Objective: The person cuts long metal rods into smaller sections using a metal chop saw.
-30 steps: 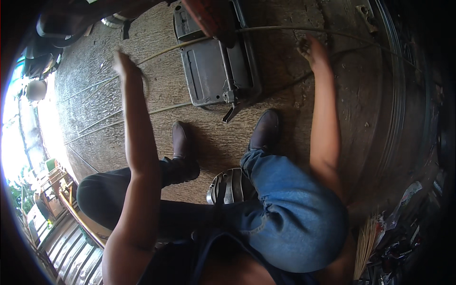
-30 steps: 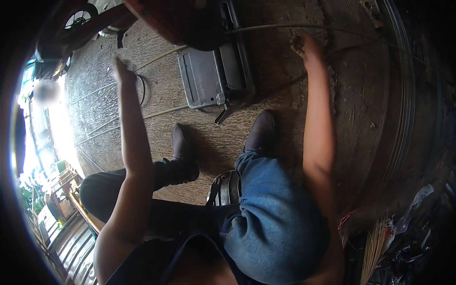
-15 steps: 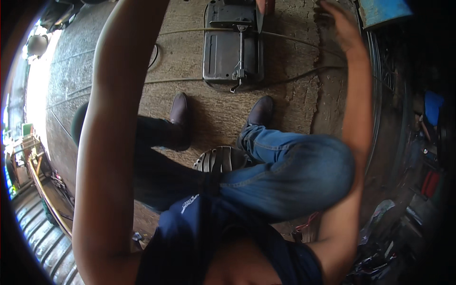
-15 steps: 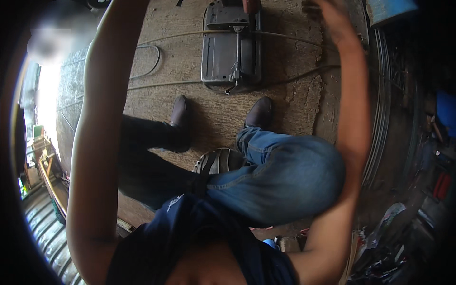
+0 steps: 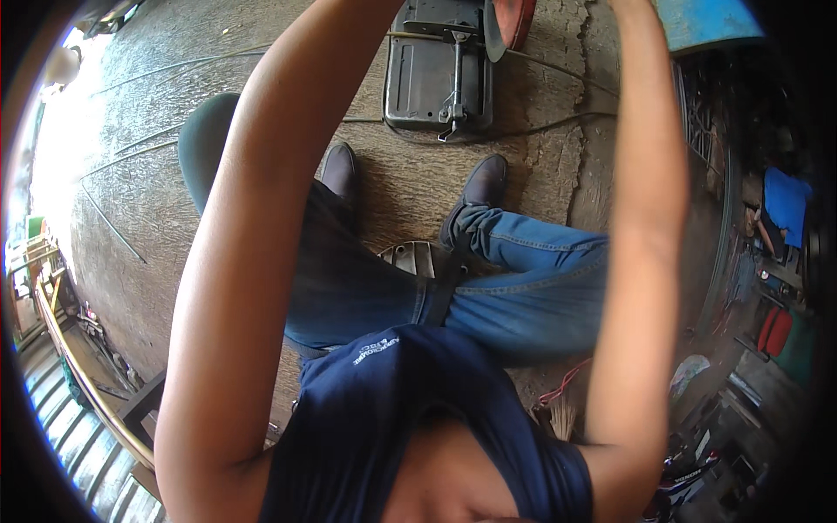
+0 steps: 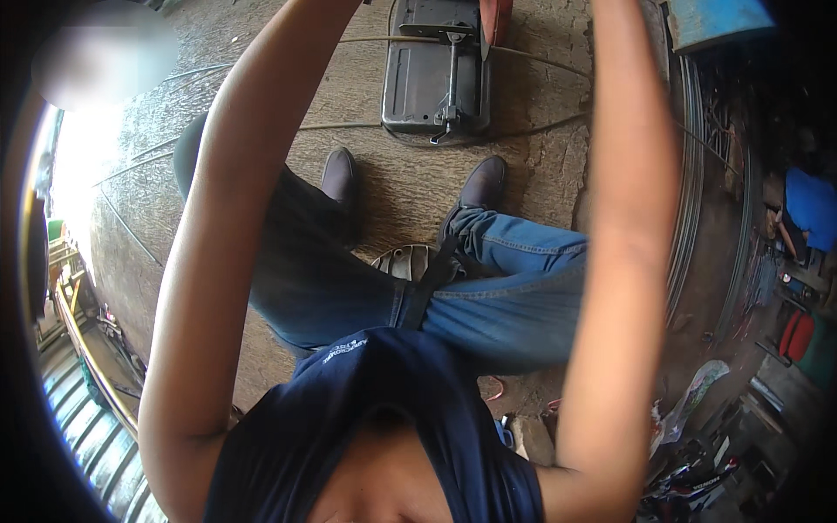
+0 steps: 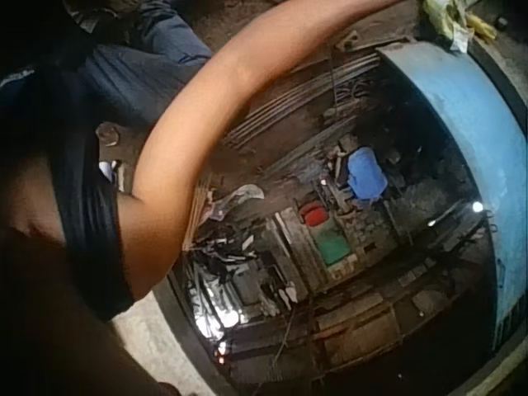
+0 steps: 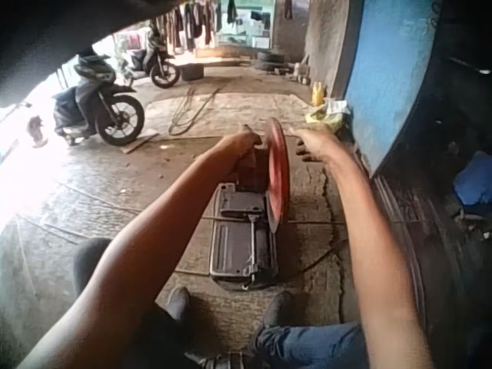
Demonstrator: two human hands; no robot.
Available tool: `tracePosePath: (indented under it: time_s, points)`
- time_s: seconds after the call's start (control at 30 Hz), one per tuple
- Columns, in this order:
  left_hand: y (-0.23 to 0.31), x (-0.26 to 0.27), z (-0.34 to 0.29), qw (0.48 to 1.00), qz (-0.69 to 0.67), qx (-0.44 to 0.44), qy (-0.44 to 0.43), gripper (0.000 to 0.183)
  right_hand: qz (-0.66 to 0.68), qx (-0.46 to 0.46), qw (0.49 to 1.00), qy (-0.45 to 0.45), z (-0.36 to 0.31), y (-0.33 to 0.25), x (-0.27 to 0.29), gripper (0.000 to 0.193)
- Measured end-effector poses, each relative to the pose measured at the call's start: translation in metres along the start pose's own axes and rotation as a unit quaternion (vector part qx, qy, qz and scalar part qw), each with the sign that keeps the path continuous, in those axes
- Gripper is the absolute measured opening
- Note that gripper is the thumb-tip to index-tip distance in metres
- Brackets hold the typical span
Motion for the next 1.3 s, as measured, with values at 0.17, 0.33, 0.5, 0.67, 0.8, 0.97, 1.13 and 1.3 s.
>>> tracePosePath:
  time_s: [0.17, 0.33, 0.5, 0.67, 0.8, 0.97, 1.13, 1.3]
  points:
    - [0.006, 0.002, -0.008, 0.998, 0.042, -0.037, 0.042, 0.043, 0.274, -0.158, 0.813, 0.489, -0.105, 0.125, -0.016, 0.025]
    - [-0.001, 0.0, -0.012, 0.996, 0.007, -0.041, 0.082, 0.041, 0.271, -0.357, 0.779, 0.438, -0.213, 0.219, -0.088, 0.023]
    - [-0.024, -0.001, -0.016, 0.994, 0.068, -0.018, 0.086, 0.041, 0.364, -0.228, 0.813, 0.393, -0.146, 0.192, -0.029, 0.009]
    - [-0.05, -0.008, -0.034, 0.985, 0.07, -0.071, 0.14, 0.07, 0.45, -0.262, 0.831, 0.199, -0.128, 0.183, -0.017, 0.01]
    - [-0.065, -0.012, -0.048, 0.978, 0.097, -0.074, 0.166, 0.064, 0.413, -0.403, 0.784, 0.23, -0.16, 0.227, -0.044, 0.012]
    - [-0.076, -0.012, -0.05, 0.979, 0.086, -0.08, 0.166, 0.064, 0.422, -0.454, 0.746, 0.243, -0.164, 0.259, -0.055, 0.012]
    - [-0.085, -0.014, -0.051, 0.981, 0.034, -0.105, 0.163, 0.048, 0.471, -0.445, 0.699, 0.302, -0.139, 0.275, -0.059, 0.02]
    - [-0.089, -0.021, -0.065, 0.992, -0.051, -0.087, 0.076, 0.037, 0.501, -0.453, 0.662, 0.324, -0.124, 0.315, -0.084, 0.052]
Point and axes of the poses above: each hand's wrist, its own z-axis towards the middle knuckle, its own x-axis out of the back of the hand, y = z × x, the point moved 3 cm from there along z, towards the middle knuckle, and after that the axes turned 11 degrees about y, right-handed, at the moved point
